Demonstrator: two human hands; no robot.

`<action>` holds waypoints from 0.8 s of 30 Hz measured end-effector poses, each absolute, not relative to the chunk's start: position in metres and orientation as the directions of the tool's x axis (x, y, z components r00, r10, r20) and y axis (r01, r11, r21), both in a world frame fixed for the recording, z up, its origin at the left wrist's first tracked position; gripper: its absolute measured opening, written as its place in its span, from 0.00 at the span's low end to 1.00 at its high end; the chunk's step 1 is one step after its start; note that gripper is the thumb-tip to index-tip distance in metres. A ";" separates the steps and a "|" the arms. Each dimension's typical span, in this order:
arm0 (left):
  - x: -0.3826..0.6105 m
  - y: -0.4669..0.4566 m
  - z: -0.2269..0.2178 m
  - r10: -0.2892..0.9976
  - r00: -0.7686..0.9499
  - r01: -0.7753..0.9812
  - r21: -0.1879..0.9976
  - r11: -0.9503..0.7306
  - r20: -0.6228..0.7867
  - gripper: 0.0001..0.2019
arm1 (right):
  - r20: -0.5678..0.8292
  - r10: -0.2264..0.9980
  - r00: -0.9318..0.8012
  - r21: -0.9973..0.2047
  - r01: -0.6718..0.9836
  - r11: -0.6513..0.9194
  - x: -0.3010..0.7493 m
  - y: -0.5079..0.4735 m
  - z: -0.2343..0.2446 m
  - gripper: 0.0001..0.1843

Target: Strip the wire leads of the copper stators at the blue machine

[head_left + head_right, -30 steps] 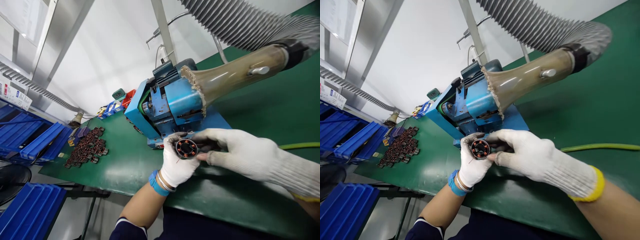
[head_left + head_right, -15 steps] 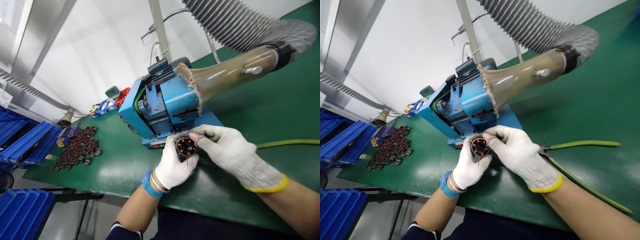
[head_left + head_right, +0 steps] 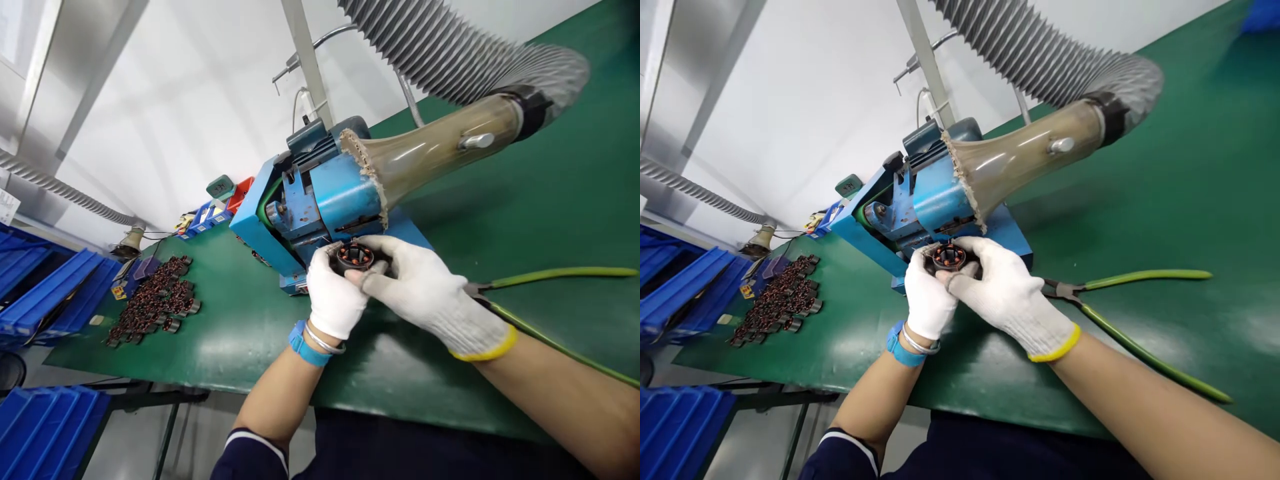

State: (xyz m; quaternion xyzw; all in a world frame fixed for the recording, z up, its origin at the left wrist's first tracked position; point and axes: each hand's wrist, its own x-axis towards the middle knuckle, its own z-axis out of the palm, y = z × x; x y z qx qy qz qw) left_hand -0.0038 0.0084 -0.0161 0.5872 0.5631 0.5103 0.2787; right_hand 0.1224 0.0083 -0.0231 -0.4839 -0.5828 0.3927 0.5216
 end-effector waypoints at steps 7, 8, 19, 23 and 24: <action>0.004 0.020 -0.003 0.934 -0.133 0.381 0.887 -0.260 0.331 0.27 | 0.287 0.955 0.074 -0.952 0.132 0.276 0.124 0.023 -0.019 0.26; 0.004 0.020 -0.004 0.934 -0.132 0.379 0.887 -0.263 0.333 0.27 | 0.288 0.955 0.073 -0.953 0.122 0.278 0.124 0.024 -0.020 0.26; -0.001 0.006 -0.024 0.928 -0.097 0.348 0.886 -0.307 0.359 0.30 | 0.341 0.936 0.090 -0.928 0.193 0.319 0.126 0.007 -0.035 0.28; -0.012 -0.014 -0.036 0.912 -0.131 0.325 0.886 -0.331 0.389 0.30 | 0.467 0.883 0.050 -0.861 0.252 0.441 0.119 -0.012 -0.043 0.26; -0.014 -0.019 -0.037 0.916 -0.148 0.314 0.896 -0.315 0.374 0.30 | 0.501 0.865 0.033 -0.837 0.273 0.474 0.117 -0.015 -0.045 0.25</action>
